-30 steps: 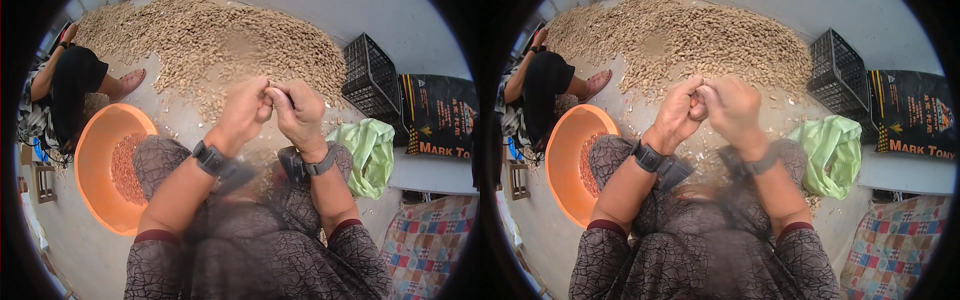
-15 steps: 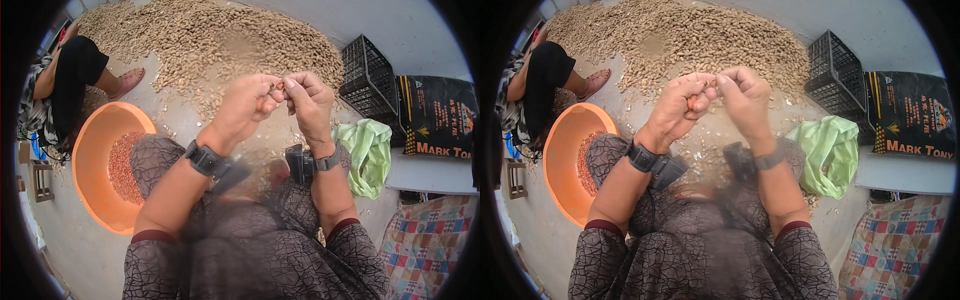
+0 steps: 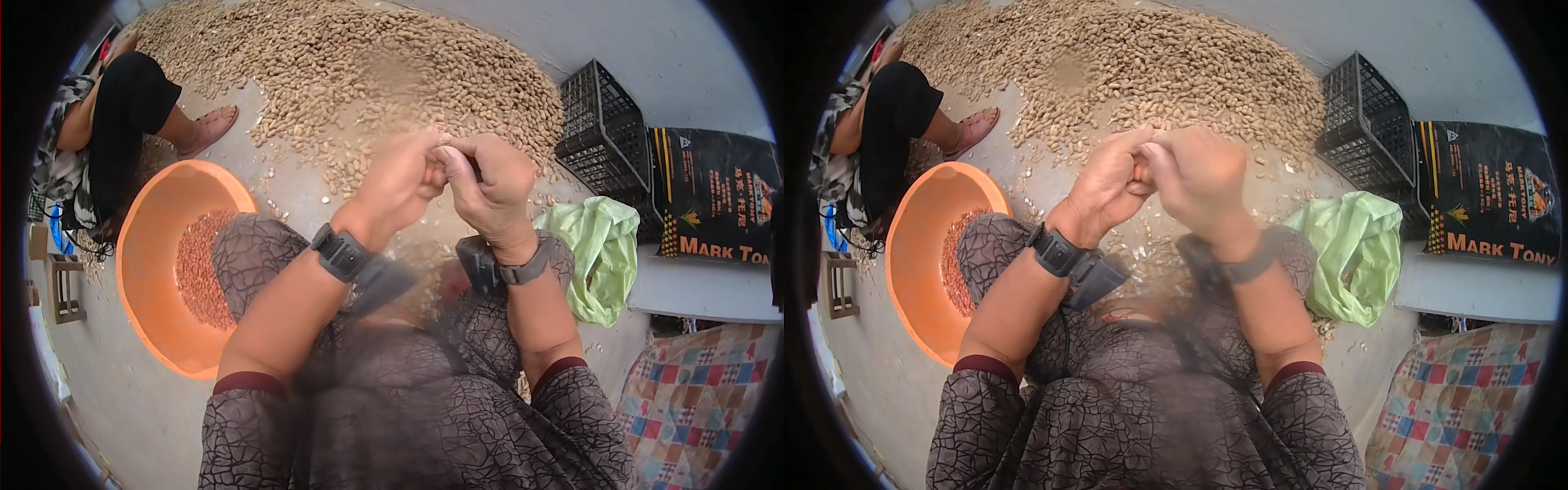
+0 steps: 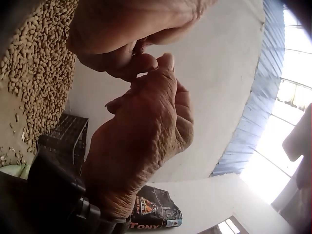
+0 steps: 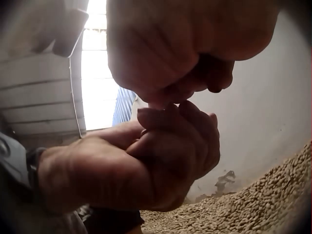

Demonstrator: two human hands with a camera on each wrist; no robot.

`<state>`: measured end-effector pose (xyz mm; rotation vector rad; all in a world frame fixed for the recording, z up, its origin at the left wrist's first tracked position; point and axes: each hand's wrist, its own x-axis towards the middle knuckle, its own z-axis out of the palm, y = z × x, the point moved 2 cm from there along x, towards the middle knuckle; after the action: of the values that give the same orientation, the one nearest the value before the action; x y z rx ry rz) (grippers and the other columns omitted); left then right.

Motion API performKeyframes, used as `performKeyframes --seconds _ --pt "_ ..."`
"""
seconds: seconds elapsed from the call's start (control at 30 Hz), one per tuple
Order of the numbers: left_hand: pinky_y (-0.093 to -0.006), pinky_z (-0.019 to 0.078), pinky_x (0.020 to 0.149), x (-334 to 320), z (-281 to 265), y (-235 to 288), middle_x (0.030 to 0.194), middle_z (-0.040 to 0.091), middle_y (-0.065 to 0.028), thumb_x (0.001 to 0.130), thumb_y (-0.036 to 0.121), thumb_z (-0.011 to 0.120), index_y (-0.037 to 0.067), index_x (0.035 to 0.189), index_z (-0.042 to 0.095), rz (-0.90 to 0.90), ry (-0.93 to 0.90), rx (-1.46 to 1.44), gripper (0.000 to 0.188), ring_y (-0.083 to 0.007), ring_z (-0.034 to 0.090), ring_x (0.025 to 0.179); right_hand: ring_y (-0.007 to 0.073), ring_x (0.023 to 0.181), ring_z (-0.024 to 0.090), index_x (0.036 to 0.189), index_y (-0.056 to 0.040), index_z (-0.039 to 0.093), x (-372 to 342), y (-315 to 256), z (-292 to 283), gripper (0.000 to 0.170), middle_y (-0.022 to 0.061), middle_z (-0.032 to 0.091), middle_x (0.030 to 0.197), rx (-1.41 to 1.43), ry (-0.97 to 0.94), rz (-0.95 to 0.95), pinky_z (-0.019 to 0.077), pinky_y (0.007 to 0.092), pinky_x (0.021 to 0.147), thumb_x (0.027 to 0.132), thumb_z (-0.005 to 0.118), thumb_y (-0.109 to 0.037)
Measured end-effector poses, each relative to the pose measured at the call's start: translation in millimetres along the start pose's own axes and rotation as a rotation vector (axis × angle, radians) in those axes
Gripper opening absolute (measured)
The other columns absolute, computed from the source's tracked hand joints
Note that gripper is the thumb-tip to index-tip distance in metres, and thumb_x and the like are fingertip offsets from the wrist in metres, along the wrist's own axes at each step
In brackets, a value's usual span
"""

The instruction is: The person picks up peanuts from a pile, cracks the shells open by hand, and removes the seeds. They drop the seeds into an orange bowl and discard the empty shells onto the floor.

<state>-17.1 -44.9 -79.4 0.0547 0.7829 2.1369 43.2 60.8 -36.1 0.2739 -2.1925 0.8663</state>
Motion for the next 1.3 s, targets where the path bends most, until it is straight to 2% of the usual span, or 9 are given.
performKeyframes --seconds 0.07,0.13,0.23,0.3,0.43,0.53,0.93,1.13,1.3 --pt "-0.0183 0.0285 0.039 1 -1 1 0.069 0.056 -0.0043 0.088 0.013 0.047 0.002 0.082 0.055 -0.039 -0.010 -0.002 0.015 -0.0063 0.047 0.051 0.0220 0.050 0.056 0.074 -0.0032 0.062 1 0 -1 0.005 0.0098 0.058 0.061 -0.031 0.095 -0.090 0.0432 0.0301 0.047 0.072 0.065 0.001" --pt "-0.0181 0.0285 0.040 -1 2 3 0.070 0.055 -0.0034 0.088 0.013 0.048 0.003 0.082 0.055 -0.075 -0.020 -0.005 0.014 -0.0061 0.047 0.052 0.0178 0.051 0.057 0.075 -0.0024 0.061 2 0 -2 0.005 0.0092 0.059 0.062 -0.002 0.118 -0.084 0.0428 0.0287 0.046 0.073 0.066 0.000" --pt "-0.0166 0.0252 0.038 -3 7 4 0.068 0.052 0.0014 0.092 0.016 0.047 0.002 0.087 0.058 -0.027 0.030 0.077 0.019 -0.0020 0.039 0.049 0.0120 0.051 0.056 0.074 -0.0013 0.060 0 2 -5 0.004 0.0051 0.059 0.061 0.065 0.118 0.139 0.0415 0.0264 0.045 0.077 0.063 -0.001" --pt "-0.0145 0.0264 0.040 -4 8 6 0.069 0.052 0.0024 0.091 0.015 0.049 0.001 0.096 0.060 0.024 0.068 0.143 0.018 -0.0006 0.040 0.050 0.0093 0.054 0.056 0.084 0.0003 0.060 -1 16 -9 0.009 0.0039 0.061 0.068 0.347 -0.001 0.594 0.0449 0.0198 0.048 0.085 0.059 -0.009" --pt "-0.0134 0.0280 0.041 -7 10 8 0.071 0.054 0.0023 0.090 0.012 0.051 -0.001 0.104 0.059 0.016 0.102 0.201 0.020 -0.0002 0.041 0.051 0.0063 0.056 0.055 0.087 0.0013 0.057 3 22 -12 0.017 0.0048 0.061 0.071 0.653 -0.099 0.768 0.0442 0.0186 0.046 0.086 0.058 -0.016" --pt "-0.0132 0.0292 0.041 -7 8 8 0.072 0.056 0.0022 0.089 0.011 0.052 -0.002 0.104 0.059 0.052 0.023 0.282 0.021 -0.0001 0.043 0.052 0.0056 0.055 0.054 0.089 0.0010 0.058 3 12 -10 0.017 0.0044 0.061 0.072 0.629 -0.179 0.810 0.0434 0.0178 0.046 0.086 0.058 -0.016" --pt "-0.0099 0.0260 0.039 -30 15 31 0.078 0.061 0.0017 0.087 0.008 0.055 -0.006 0.116 0.054 0.052 -0.304 0.441 0.032 0.0034 0.040 0.052 0.0030 0.053 0.051 0.079 -0.0008 0.062 6 -12 -18 0.012 0.0020 0.061 0.065 0.609 -0.177 0.737 0.0386 0.0165 0.045 0.083 0.060 -0.012" --pt "-0.0106 0.0262 0.039 -42 12 47 0.078 0.059 -0.0035 0.086 0.006 0.053 -0.002 0.094 0.056 0.047 -0.260 0.528 0.012 0.0015 0.039 0.051 0.0033 0.052 0.051 0.070 0.0011 0.060 22 -35 -17 0.011 0.0019 0.059 0.059 0.278 -0.251 0.399 0.0375 0.0180 0.044 0.079 0.061 -0.006" --pt "-0.0112 0.0263 0.039 -53 6 55 0.072 0.054 -0.0023 0.083 0.001 0.048 -0.002 0.085 0.053 0.074 -0.237 0.442 0.007 0.0008 0.038 0.049 0.0051 0.049 0.051 0.067 0.0013 0.060 28 -54 -1 0.012 0.0040 0.058 0.056 0.273 -0.263 0.244 0.0391 0.0208 0.043 0.077 0.058 -0.005"
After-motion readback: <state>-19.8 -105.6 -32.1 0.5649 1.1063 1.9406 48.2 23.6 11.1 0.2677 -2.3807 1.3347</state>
